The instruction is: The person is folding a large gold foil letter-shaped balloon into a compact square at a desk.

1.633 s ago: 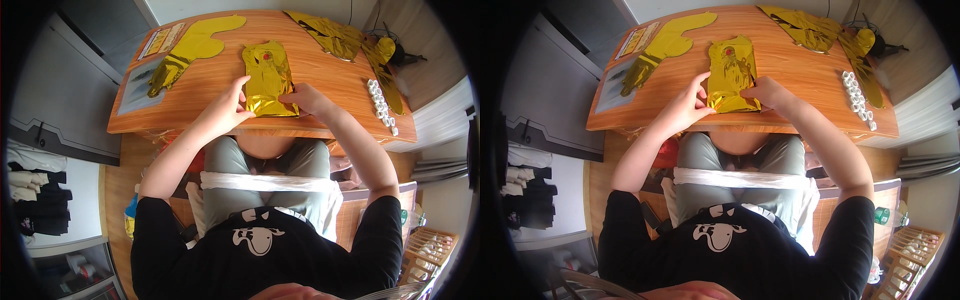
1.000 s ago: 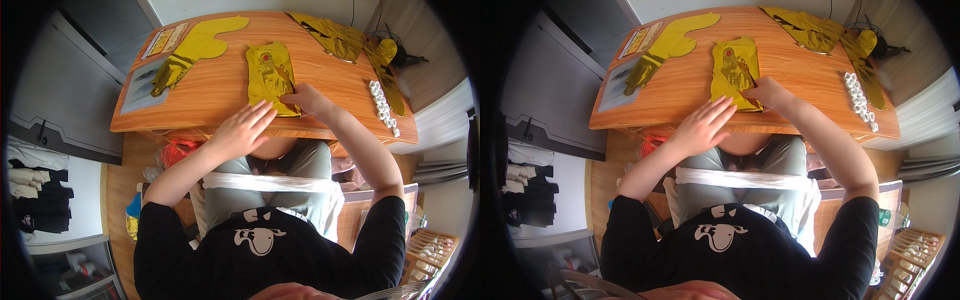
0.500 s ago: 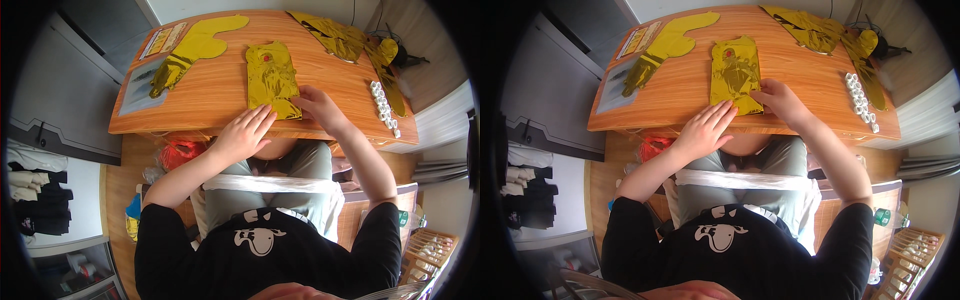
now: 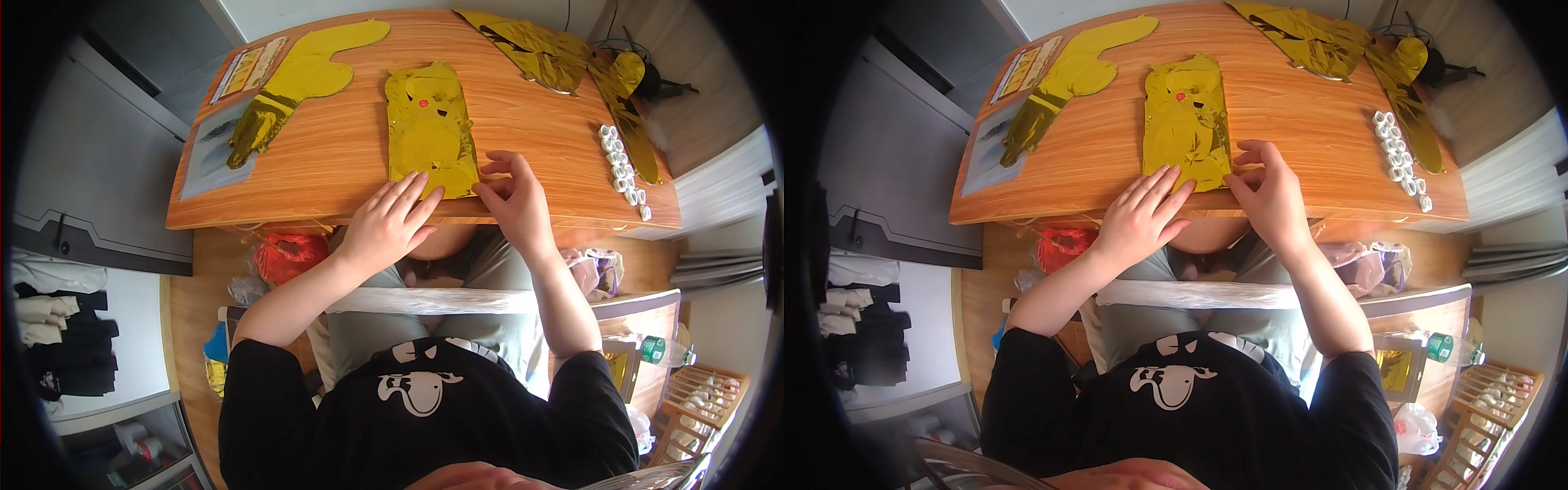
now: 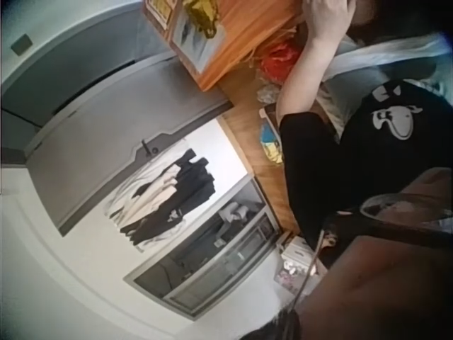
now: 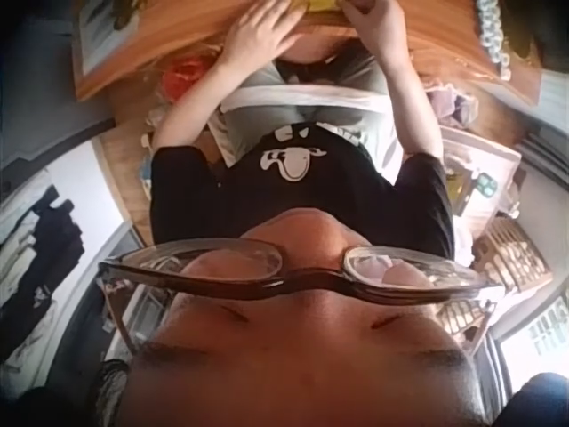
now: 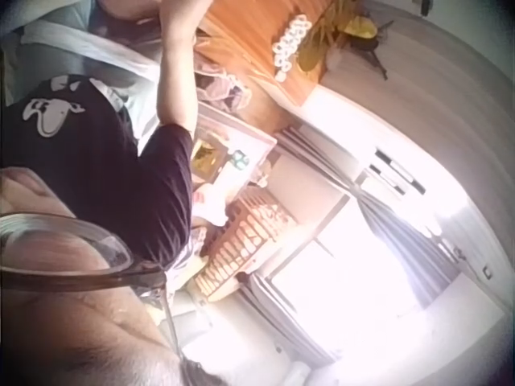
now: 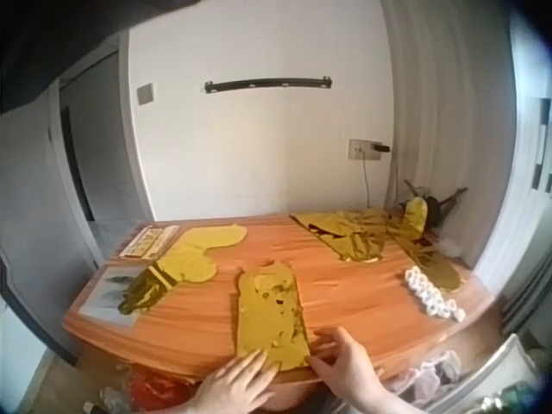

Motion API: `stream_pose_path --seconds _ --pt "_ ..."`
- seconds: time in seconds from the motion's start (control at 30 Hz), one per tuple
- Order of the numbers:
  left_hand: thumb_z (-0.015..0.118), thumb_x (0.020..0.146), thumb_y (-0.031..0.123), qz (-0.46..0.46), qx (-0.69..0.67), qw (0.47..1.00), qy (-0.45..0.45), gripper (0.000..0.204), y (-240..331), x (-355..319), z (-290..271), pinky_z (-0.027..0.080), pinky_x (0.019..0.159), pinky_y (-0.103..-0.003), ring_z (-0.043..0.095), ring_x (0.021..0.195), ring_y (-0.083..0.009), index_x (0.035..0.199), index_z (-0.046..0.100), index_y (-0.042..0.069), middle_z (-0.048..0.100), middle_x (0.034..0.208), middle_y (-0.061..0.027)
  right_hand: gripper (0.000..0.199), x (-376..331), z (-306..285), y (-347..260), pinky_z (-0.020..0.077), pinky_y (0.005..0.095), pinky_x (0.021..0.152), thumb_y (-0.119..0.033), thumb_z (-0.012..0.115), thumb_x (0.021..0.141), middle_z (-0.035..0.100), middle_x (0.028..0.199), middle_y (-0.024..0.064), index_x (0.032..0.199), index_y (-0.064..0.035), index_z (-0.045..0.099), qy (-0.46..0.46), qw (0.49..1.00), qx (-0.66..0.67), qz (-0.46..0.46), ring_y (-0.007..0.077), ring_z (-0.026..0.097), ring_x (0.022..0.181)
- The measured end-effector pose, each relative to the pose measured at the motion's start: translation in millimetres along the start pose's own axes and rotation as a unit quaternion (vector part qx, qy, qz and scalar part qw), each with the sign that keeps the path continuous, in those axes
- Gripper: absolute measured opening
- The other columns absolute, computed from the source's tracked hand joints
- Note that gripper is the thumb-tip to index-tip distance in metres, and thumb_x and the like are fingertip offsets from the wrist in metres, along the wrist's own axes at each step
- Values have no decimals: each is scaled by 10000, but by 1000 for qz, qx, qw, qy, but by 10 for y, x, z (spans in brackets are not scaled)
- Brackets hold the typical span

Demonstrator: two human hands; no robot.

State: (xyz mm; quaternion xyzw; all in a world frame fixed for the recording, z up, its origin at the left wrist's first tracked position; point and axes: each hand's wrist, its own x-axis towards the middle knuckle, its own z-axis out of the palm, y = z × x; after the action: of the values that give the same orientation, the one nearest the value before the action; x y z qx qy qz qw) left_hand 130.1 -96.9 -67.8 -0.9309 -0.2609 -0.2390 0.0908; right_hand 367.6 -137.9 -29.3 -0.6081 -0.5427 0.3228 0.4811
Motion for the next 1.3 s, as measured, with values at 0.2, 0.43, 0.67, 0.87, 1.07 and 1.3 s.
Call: stream_pose_path --seconds 0.2,0.43,0.67,0.87,1.07,1.3 --pt "725 898 406 0 20 1000 10 602 11 -9 45 499 1070 -439 566 1305 -304 1400 576 109 569 1407 -164 367 -16 85 28 558 262 705 26 738 868 659 1071 107 1198 -6 582 41 995 -63 -62 137 709 785" --pt "744 872 417 -4 16 1000 17 602 5 0 41 503 1056 -435 574 1304 -296 1374 606 115 595 1396 -139 354 -80 115 33 550 281 659 8 760 847 654 914 106 1159 -19 596 59 990 -111 -65 163 680 709" --pt "745 868 428 -9 19 1000 18 613 2 -10 59 506 1051 -425 581 1294 -287 1402 603 163 596 1398 -131 295 -126 77 56 484 369 860 -40 774 828 674 957 81 1099 -67 661 99 952 -248 -152 246 671 909" --pt "732 885 428 -9 25 1000 6 575 7 14 25 503 1052 -422 572 1303 -280 1400 607 203 573 1426 -122 209 -153 -8 142 364 420 1042 -73 743 853 719 1110 35 1059 -103 731 42 896 -347 -275 222 647 1119" --pt "699 926 422 -22 7 1000 2 556 44 12 -28 490 1072 -424 563 1307 -292 1414 585 183 556 1424 -140 230 -229 -112 84 375 421 1036 -67 747 839 731 1112 9 1066 -102 745 1 882 -350 -316 203 652 1133" --pt "717 913 204 -10 -68 997 32 408 114 -72 -147 553 979 -369 642 1176 -248 1304 672 95 587 1368 -110 262 -308 -247 329 438 354 849 -98 829 751 758 1032 -20 1002 -128 759 52 810 -370 -451 170 681 980"
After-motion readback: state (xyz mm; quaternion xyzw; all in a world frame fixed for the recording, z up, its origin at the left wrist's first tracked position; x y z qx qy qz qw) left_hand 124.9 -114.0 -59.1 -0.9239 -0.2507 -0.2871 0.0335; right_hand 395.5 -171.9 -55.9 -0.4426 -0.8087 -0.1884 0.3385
